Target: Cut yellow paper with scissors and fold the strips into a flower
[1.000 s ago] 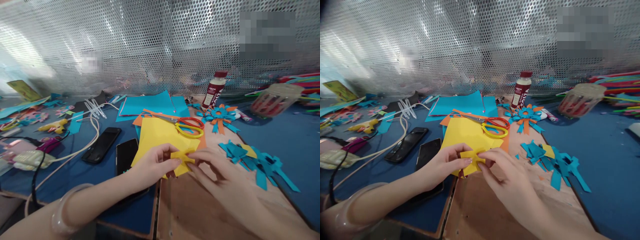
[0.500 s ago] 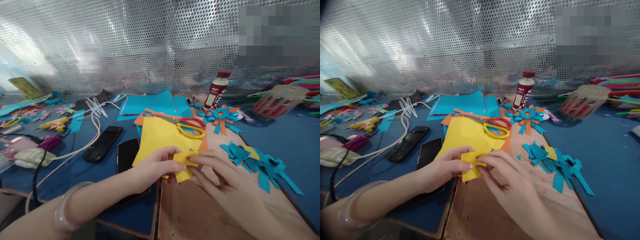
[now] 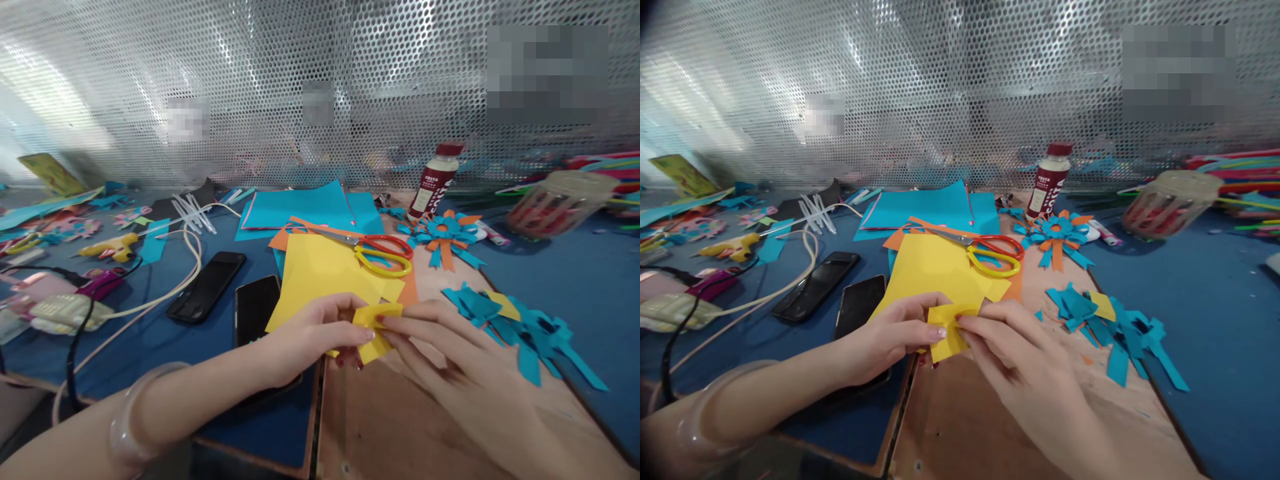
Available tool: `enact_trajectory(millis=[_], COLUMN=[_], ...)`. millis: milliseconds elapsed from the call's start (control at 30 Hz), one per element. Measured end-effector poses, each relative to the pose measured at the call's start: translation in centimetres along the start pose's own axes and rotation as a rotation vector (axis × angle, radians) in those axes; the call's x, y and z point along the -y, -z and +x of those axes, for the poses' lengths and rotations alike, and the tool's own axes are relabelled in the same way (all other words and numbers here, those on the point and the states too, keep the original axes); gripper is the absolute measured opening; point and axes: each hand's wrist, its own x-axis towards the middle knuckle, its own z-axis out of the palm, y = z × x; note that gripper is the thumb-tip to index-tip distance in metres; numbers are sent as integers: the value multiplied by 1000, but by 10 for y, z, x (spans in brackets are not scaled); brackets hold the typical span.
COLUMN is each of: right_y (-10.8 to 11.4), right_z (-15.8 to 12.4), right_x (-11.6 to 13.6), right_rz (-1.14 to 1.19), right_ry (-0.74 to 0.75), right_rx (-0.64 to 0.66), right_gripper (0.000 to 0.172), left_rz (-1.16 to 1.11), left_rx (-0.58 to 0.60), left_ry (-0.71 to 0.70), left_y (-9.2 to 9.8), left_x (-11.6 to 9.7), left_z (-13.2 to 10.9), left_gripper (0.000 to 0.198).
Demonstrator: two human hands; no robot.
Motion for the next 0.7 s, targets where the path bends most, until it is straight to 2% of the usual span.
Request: enact_trajectory(millis=[167, 467, 600, 700], right_y=[0, 4, 7, 9], right_z=[-2, 3, 0, -3], right_x=[-2, -2, -4, -5], right_rz=[-62, -260, -299, -242], right_ry=[17, 182, 204, 165], right_rx=[-40, -126, -86, -77], right_gripper=[12, 16, 15, 17], left_rz=[67, 169, 144, 119], left_rx=[38, 16, 26, 27], left_ry=[-45, -43, -38, -30], left_y=[0, -1, -1, -1], left_x=[1, 0, 0, 0], left_z=[0, -1, 0, 0], left_gripper=[25, 25, 24, 24])
